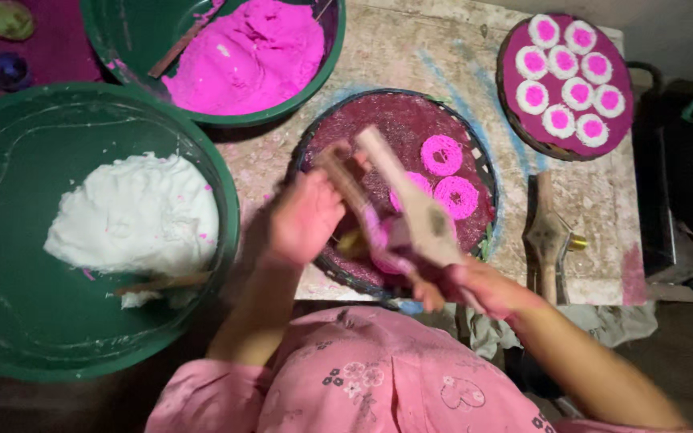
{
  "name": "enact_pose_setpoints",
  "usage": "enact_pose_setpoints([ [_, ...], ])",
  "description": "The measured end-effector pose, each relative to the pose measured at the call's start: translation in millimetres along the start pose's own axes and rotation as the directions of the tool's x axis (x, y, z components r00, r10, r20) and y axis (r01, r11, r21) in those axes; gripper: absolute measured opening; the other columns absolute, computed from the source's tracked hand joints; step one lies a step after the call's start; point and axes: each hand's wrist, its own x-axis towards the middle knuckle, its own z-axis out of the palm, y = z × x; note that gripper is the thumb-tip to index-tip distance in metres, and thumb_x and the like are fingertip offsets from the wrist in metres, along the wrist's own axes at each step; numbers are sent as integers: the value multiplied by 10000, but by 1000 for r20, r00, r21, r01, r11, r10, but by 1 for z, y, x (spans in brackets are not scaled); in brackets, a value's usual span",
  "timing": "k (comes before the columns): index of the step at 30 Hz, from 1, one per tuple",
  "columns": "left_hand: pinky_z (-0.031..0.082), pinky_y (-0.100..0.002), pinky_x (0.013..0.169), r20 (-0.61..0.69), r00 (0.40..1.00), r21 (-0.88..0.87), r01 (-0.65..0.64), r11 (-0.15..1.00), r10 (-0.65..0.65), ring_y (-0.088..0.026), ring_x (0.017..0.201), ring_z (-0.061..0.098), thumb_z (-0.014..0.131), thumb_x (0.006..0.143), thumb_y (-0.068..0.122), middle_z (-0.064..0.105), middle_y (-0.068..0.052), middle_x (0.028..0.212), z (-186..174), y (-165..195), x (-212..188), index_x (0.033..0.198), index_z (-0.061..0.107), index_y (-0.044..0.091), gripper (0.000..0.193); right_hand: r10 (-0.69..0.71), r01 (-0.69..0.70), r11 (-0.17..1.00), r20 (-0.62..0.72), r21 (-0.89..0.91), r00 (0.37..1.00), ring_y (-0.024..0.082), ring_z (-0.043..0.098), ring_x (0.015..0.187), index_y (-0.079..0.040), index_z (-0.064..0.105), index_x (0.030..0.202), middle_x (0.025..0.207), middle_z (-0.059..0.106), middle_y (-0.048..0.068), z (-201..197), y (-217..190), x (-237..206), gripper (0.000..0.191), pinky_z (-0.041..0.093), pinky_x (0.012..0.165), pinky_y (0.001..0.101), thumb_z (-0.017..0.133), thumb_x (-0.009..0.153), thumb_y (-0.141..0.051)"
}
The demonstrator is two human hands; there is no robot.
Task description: The person uses a wooden press to form pink dough into ring shapes on a tray, then adds white dough centers to create two-toned decorative cakes. The finished items are arranged on a tray and transferred to a woven basket.
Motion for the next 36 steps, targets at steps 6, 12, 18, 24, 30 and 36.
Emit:
enact_pose_setpoints([
  [6,264,-504,1326,465,877,-296,22,955,124,-322,1535,408,658,940,504,559,-93,1433,29,25,33,1488,516,165,660,186,-157,980,289,-123,939,280,662,1125,74,470,1433,1222,671,177,23,-66,4,920,522,1020,443,554,940,-698],
  [12,370,-415,1202,269,938,-266,-147,953,219,-211,1096,557,598,861,202,518,-35,1032,-1,28,62,1129,535,102,293,365,-308,851,58,-425,929,271,702,1105,47,590,1332,1181,714,180,6,-139,23,827,547,1011,438,473,922,-662],
  [18,420,-424,1150,57,934,-528,-272,805,353,-199,1006,542,563,835,235,521,-24,1003,-61,6,80,1062,498,133,257,476,-535,697,-249,-478,843,211,722,939,-25,694,1220,1029,765,118,16,-146,71,814,568,873,379,337,909,-687],
  [24,488,-406,1066,101,899,-636,-272,722,427,-185,947,531,519,983,317,527,-6,961,-113,12,82,1027,514,145,178,358,-520,586,-376,-622,854,179,666,702,-24,772,984,781,732,65,38,-141,105,842,542,660,347,317,904,-729],
  [30,507,-443,1071,108,904,-652,-251,716,415,-173,941,530,531,1010,346,524,9,956,-134,9,71,1007,510,160,187,332,-458,620,-316,-637,889,191,551,568,-11,713,833,636,607,55,50,-127,114,823,436,535,384,334,924,-735],
  [36,503,-442,1054,69,909,-670,-263,694,411,-163,933,521,660,933,367,497,14,956,-134,-25,88,1018,497,169,270,267,-522,467,-449,-714,853,222,624,667,25,701,957,699,655,104,44,-133,103,865,500,646,403,314,928,-748],
])
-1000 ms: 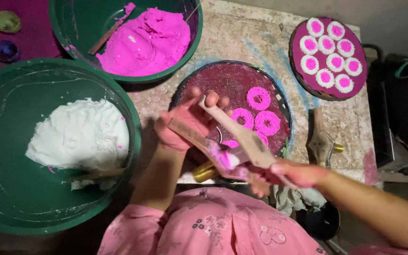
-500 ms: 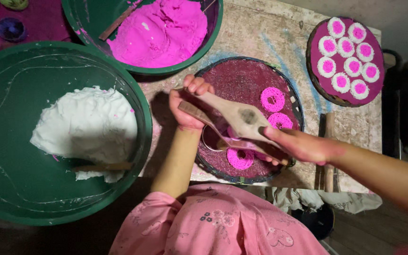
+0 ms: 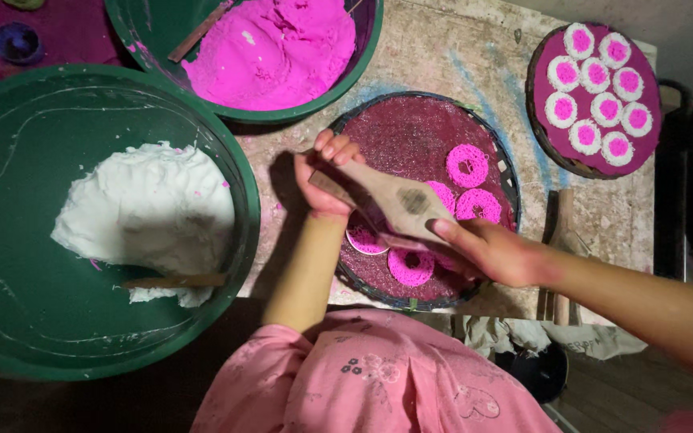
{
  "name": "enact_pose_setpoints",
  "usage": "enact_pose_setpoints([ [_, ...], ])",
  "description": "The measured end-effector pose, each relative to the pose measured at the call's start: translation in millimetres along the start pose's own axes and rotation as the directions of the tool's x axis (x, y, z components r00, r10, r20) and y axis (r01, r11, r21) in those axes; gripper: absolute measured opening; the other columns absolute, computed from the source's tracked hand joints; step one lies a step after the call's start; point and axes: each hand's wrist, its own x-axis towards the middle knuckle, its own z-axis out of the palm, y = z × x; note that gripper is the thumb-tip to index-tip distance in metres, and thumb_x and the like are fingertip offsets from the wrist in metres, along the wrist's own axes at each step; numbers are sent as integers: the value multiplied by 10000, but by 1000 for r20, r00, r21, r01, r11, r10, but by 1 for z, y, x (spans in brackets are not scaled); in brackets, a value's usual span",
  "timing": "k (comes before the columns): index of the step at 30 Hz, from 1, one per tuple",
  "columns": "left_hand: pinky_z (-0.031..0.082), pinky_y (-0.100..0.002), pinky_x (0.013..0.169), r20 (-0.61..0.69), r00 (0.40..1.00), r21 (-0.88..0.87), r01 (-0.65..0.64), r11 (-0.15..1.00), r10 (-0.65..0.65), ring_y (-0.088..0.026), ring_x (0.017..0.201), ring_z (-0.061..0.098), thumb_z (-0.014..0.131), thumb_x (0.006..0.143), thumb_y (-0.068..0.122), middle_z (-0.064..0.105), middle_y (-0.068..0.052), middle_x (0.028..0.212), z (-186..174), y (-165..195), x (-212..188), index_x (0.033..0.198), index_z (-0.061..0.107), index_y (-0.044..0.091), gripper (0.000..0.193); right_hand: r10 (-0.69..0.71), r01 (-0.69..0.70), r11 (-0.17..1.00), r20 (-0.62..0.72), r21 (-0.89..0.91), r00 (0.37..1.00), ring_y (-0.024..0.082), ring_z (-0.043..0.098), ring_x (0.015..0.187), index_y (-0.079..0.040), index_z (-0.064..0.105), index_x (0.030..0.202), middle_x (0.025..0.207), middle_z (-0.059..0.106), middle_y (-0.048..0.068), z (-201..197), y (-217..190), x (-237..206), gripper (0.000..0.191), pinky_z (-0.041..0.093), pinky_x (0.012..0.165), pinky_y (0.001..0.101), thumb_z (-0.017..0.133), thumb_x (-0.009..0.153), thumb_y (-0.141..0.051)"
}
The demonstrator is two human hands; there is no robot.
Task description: The person uses a wooden press to form pink dough into ring shapes on a tray, then adds white dough centers to create two-toned decorative cakes. The finished items are arranged on a tray and transferred to a woven basket.
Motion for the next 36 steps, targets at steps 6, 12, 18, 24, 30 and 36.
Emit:
enact_pose_setpoints([
  [6,523,-433,983,117,989,45,87,995,-91,-181,888,513,645,927,411,491,7,899,1,7,33,986,498,149,306,-172,148,980,-192,-134,966,218,672,856,4,610,1314,869,701,117,5,-8,6,845,493,826,405,332,939,-700],
  [12,517,-424,920,73,993,223,79,972,-98,-162,815,502,464,998,360,478,20,842,26,36,33,944,487,159,210,-237,233,972,-168,-43,957,194,605,666,-34,622,1315,693,624,107,24,-14,19,731,512,654,402,361,953,-613],
  [18,495,-412,911,-10,998,190,57,980,-56,-164,805,487,478,947,389,449,24,817,38,23,1,935,488,156,234,-96,99,992,-37,84,995,172,524,586,36,675,919,639,540,81,38,14,20,739,454,555,380,358,1017,-624],
  [24,468,-435,1029,-237,970,560,186,807,-58,-311,1130,626,567,933,391,690,-179,1216,37,-7,-23,860,561,43,355,-94,98,960,-30,261,995,145,472,644,-59,676,916,719,552,26,4,87,-6,653,395,577,307,381,990,-637],
  [30,349,-481,1189,-258,936,794,63,-604,-241,-379,1413,452,800,815,223,515,-201,1493,82,-6,-70,1605,265,78,965,-246,375,718,-291,586,925,191,519,780,-39,564,1180,892,577,75,9,154,-59,832,419,667,341,374,896,-798],
  [36,306,-549,1140,-478,843,432,-20,-902,-248,-370,1401,397,899,681,350,463,-179,1501,107,-32,-83,1627,131,159,1233,-306,611,324,-531,722,790,226,495,858,-3,492,1330,1039,536,87,62,161,-78,1021,390,716,362,390,852,-900],
])
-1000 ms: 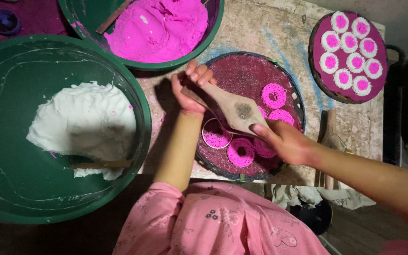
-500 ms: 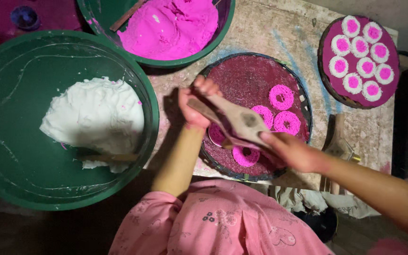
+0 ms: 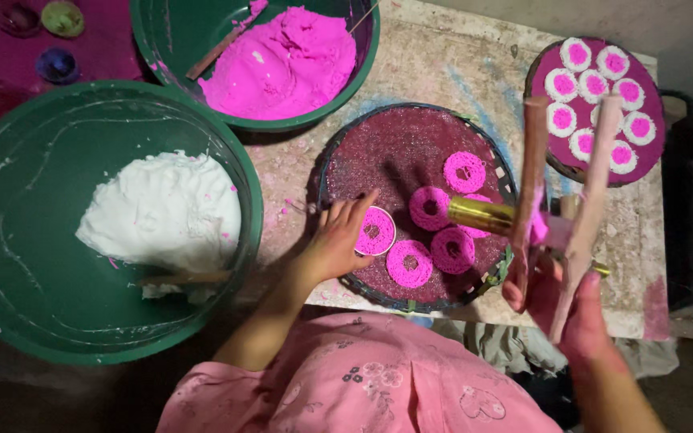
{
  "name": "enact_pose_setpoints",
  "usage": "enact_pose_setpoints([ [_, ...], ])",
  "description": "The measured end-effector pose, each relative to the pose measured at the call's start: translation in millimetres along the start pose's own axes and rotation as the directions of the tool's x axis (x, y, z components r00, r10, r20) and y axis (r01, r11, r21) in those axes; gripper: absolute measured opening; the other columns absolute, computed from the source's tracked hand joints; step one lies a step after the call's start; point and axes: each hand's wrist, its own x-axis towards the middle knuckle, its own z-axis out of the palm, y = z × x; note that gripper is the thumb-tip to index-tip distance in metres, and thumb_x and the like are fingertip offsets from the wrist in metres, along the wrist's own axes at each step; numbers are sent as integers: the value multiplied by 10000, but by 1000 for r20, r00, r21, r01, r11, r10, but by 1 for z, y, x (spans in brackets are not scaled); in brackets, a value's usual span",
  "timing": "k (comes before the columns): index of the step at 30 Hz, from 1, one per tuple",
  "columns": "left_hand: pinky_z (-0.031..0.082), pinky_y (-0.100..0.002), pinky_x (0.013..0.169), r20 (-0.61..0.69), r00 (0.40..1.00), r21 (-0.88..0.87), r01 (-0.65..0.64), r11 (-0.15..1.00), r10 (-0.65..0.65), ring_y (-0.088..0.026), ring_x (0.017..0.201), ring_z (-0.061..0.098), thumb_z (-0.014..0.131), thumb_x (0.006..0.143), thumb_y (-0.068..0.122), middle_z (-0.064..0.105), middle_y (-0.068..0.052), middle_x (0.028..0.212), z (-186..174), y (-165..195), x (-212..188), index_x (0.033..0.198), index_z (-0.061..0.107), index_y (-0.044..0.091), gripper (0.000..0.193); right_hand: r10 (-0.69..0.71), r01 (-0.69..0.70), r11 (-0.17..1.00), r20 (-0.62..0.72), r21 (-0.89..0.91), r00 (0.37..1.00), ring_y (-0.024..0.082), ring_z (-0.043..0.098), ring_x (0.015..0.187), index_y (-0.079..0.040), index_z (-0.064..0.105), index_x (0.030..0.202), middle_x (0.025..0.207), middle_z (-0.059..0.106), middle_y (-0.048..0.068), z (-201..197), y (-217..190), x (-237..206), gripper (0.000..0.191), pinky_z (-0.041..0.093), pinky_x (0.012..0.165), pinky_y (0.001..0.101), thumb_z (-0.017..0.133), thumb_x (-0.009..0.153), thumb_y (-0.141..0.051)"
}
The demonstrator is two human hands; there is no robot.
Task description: The person uses a wooden press to form pink dough into ring shapes on a tray, then adds white dough centers to create two-toned decorative cakes. The finished items are arranged on a tray and transferred to a woven basket.
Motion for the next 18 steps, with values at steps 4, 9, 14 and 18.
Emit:
enact_pose_setpoints([
  [4,240,-600,1156,23,999,-155,45,987,-41,-373,1417,381,917,665,414,453,-147,1553,-6,-6,17,1620,119,143,1274,-83,93,987,-79,131,993,244,475,842,6,503,1312,991,507,106,3,16,-17,1022,383,730,380,424,879,-917],
  [9,161,-610,1119,-213,975,-170,28,985,-64,-443,1430,273,954,692,380,409,-181,1545,-6,-45,60,1569,170,94,1210,-103,122,977,-110,176,989,229,465,864,-34,504,1296,998,477,73,-8,24,-23,979,373,733,372,434,878,-916],
  [14,323,-413,1228,-409,864,-732,-117,672,-295,-339,1504,425,543,948,23,455,-174,1607,18,-57,57,1612,360,136,698,-152,173,972,-133,160,979,233,470,849,-47,508,1326,1006,484,69,-8,21,-28,984,373,712,379,442,865,-914],
  [18,311,-483,1254,-600,785,-237,9,972,-154,-385,1498,397,528,1015,49,419,-198,1606,37,-21,2,1601,372,178,620,-135,165,978,-206,132,969,229,463,842,-77,482,1360,1032,490,62,-4,23,-26,982,371,711,383,466,832,-905],
])
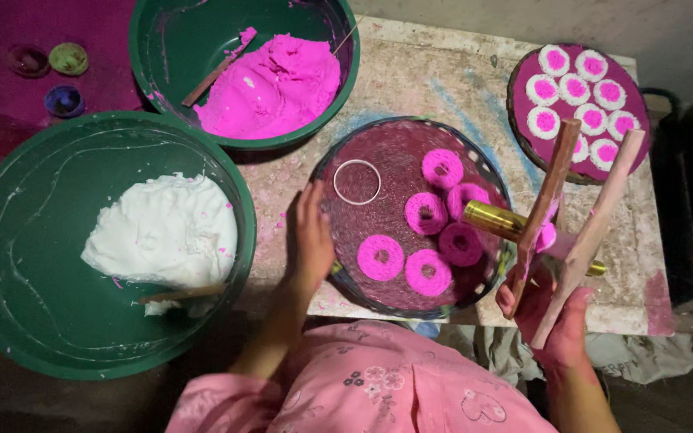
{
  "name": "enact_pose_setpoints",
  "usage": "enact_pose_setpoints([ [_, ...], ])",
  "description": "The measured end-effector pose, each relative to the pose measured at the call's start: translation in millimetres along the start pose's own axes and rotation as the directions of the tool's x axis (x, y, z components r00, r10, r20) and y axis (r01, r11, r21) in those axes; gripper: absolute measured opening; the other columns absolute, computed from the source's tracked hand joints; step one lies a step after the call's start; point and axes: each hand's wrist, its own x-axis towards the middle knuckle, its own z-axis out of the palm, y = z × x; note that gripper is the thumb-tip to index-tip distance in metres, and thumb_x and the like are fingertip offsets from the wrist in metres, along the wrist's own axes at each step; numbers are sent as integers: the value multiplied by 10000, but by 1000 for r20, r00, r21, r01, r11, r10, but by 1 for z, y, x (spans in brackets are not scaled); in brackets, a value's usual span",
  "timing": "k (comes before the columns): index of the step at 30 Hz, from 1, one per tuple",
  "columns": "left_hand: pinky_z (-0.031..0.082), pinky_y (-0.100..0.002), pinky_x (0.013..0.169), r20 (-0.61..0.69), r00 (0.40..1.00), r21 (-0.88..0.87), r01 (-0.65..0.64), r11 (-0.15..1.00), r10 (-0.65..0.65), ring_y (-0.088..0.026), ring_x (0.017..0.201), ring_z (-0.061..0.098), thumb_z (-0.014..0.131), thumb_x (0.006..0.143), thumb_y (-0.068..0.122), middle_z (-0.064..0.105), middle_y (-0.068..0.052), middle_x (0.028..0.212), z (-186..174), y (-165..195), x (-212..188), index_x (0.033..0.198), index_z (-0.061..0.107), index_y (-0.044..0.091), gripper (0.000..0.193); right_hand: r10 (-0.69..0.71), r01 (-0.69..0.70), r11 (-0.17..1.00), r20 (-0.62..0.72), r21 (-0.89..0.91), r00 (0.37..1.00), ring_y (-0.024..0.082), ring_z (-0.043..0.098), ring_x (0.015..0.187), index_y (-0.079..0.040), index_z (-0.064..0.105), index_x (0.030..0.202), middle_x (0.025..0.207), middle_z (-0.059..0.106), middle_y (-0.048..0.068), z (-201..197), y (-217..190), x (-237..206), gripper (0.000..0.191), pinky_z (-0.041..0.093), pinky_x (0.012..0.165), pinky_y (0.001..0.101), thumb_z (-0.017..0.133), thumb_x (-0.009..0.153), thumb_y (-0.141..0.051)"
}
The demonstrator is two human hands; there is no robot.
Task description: The person uses a wooden press to form pink dough into ring shapes on a tray, then adds white dough centers to create two-toned decorative cakes. The finished items are arranged on a tray and transferred to a woven basket.
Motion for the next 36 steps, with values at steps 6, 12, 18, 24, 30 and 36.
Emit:
enact_pose_setpoints([
  [6,183,-684,1145,142,981,295,-172,940,135,-479,1426,263,745,843,222,406,-220,1526,-14,41,-1,1234,680,172,400,29,-31,998,34,62,999,236,479,882,-54,472,1330,1083,507,76,2,11,6,972,388,752,388,485,854,-901],
  [12,244,-617,1171,189,967,298,-220,929,168,-325,1416,405,750,892,239,560,-15,1432,-29,41,-16,962,788,198,90,14,-17,999,73,39,997,229,466,882,-56,452,1374,1084,496,70,9,17,6,995,372,741,380,488,850,-900],
  [18,243,-615,1172,261,945,261,-265,928,197,-307,1399,436,740,892,256,582,-17,1415,-33,43,-36,1006,786,218,129,115,-112,993,77,-45,990,216,517,884,-52,458,1409,995,562,87,8,35,6,1050,400,753,358,431,814,-917],
  [24,294,-461,1236,197,975,-424,-13,906,106,-231,1492,395,707,963,493,453,-106,1575,-41,54,9,1534,436,83,754,210,-47,914,373,-402,904,183,581,799,16,623,1145,906,632,81,8,38,37,862,462,698,327,369,999,-794],
  [30,408,-410,1102,413,903,-823,425,-376,117,-184,1072,524,589,939,607,532,-28,1077,-28,63,58,1179,530,119,548,771,-472,573,246,-670,587,173,645,745,-38,686,1032,821,689,58,71,4,86,671,543,717,333,356,947,-617],
  [36,432,-363,939,216,976,-826,172,-537,-19,-140,834,478,551,988,550,451,38,835,-29,38,70,917,477,178,386,651,-71,239,106,-968,751,201,654,602,15,721,844,650,672,96,147,-27,112,818,546,624,387,295,971,-673],
])
